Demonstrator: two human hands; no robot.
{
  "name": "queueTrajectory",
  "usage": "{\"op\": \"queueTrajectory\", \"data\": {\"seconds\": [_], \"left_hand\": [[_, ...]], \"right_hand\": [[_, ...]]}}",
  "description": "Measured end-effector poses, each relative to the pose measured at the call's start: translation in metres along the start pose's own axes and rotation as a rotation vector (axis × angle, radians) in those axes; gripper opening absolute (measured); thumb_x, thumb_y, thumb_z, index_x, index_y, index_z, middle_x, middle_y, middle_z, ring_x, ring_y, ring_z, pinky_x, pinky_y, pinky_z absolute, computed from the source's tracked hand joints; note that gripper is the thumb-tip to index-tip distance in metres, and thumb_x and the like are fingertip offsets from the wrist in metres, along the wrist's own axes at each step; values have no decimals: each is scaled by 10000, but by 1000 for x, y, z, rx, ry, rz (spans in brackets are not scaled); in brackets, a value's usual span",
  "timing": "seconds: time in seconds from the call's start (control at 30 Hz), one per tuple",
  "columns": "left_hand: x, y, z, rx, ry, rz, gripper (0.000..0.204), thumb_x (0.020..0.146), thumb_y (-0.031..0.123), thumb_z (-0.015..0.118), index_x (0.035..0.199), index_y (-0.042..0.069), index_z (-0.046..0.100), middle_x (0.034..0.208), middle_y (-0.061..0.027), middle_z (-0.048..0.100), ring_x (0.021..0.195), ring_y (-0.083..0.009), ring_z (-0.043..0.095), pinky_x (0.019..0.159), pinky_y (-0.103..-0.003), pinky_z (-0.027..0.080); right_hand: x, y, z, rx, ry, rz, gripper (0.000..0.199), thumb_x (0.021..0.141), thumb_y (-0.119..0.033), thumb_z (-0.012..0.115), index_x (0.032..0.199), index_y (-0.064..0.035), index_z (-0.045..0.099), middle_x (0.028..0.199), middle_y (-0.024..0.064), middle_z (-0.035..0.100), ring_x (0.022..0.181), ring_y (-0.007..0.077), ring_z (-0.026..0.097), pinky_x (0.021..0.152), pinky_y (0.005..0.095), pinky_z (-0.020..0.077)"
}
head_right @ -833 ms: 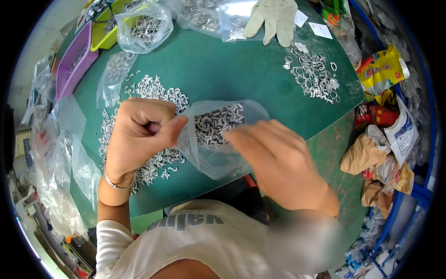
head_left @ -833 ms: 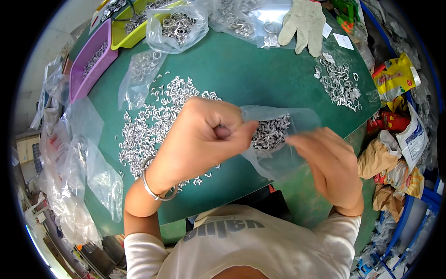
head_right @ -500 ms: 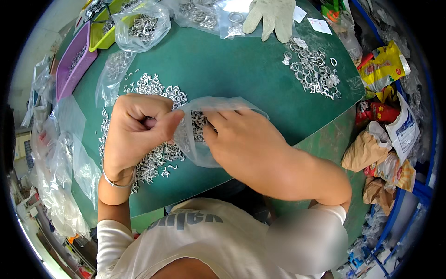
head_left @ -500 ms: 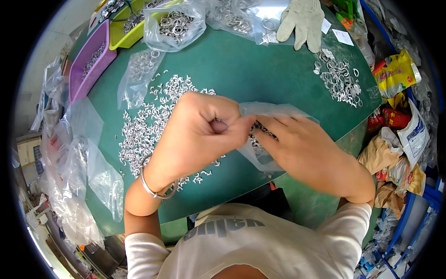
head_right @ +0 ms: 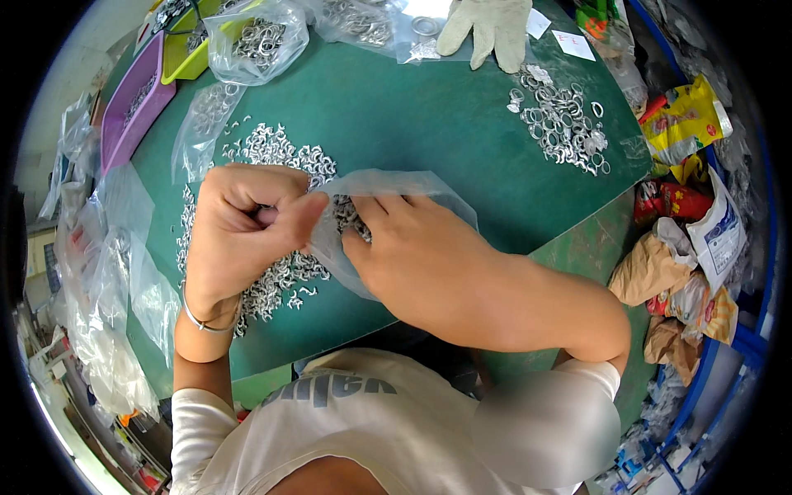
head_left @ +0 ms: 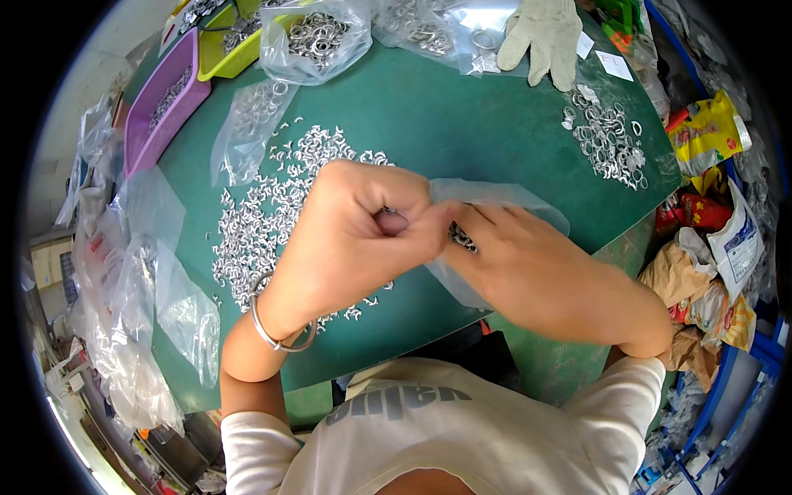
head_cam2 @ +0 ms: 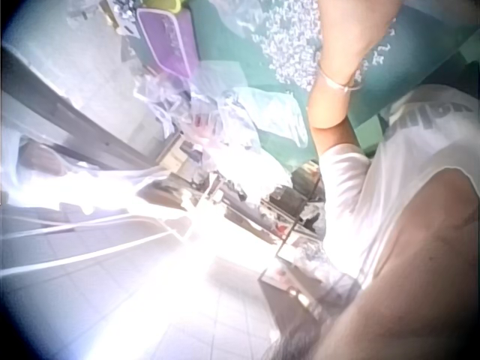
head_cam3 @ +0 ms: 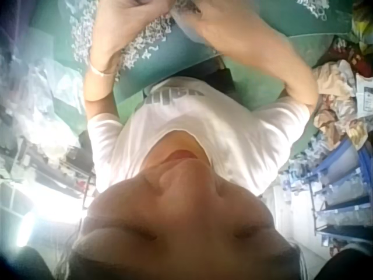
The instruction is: The person gathers small silver metal rings from a table and places them into a clear plastic bag. They then seal the bag and place it on a shelf with other similar bags. The person repeats this process, gathering more rings and filling another bag.
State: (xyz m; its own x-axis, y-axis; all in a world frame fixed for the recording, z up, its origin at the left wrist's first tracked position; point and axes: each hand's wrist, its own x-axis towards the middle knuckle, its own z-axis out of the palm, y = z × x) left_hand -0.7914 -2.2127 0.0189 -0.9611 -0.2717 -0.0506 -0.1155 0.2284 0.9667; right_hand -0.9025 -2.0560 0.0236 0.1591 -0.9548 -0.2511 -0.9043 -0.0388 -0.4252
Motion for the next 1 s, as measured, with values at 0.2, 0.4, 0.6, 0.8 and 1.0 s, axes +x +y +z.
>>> {"op": "queueTrajectory", "data": {"seconds": [0.2,0.4,0.6,0.8,1.0], "left_hand": [[-6,2,-2,28,17,30,354,775,16,635,517,14,394,484,23,297,472,-54,238,412,-255,196],[-9,2,-3,24,21,42,346,770,11,642,521,12,402,485,24,299,474,-58,242,415,-253,201],[-7,1,-2,37,47,65,365,765,1,642,514,10,376,484,17,291,470,-62,234,412,-254,196],[-11,0,-3,56,70,73,375,766,-3,636,510,6,361,480,18,281,462,-61,218,407,-258,184],[-15,1,-3,86,46,96,374,774,10,633,512,7,367,481,12,272,460,-72,216,409,-265,184]], "right_hand": [[-17,2,1,182,54,-241,186,719,-57,510,854,71,520,916,222,555,902,318,545,812,353,431],[-15,-4,-18,71,51,46,413,770,-49,490,1157,94,479,1199,237,505,1142,351,477,969,398,387],[-10,-4,9,-161,157,-33,337,680,-39,551,968,135,533,932,267,573,884,350,566,753,382,476],[-24,-14,5,44,124,-122,298,732,-34,513,979,133,509,999,320,550,1036,445,516,868,418,458],[-30,-12,1,232,78,-192,259,781,-30,479,997,114,483,1119,309,503,1146,423,462,915,411,441]]}}
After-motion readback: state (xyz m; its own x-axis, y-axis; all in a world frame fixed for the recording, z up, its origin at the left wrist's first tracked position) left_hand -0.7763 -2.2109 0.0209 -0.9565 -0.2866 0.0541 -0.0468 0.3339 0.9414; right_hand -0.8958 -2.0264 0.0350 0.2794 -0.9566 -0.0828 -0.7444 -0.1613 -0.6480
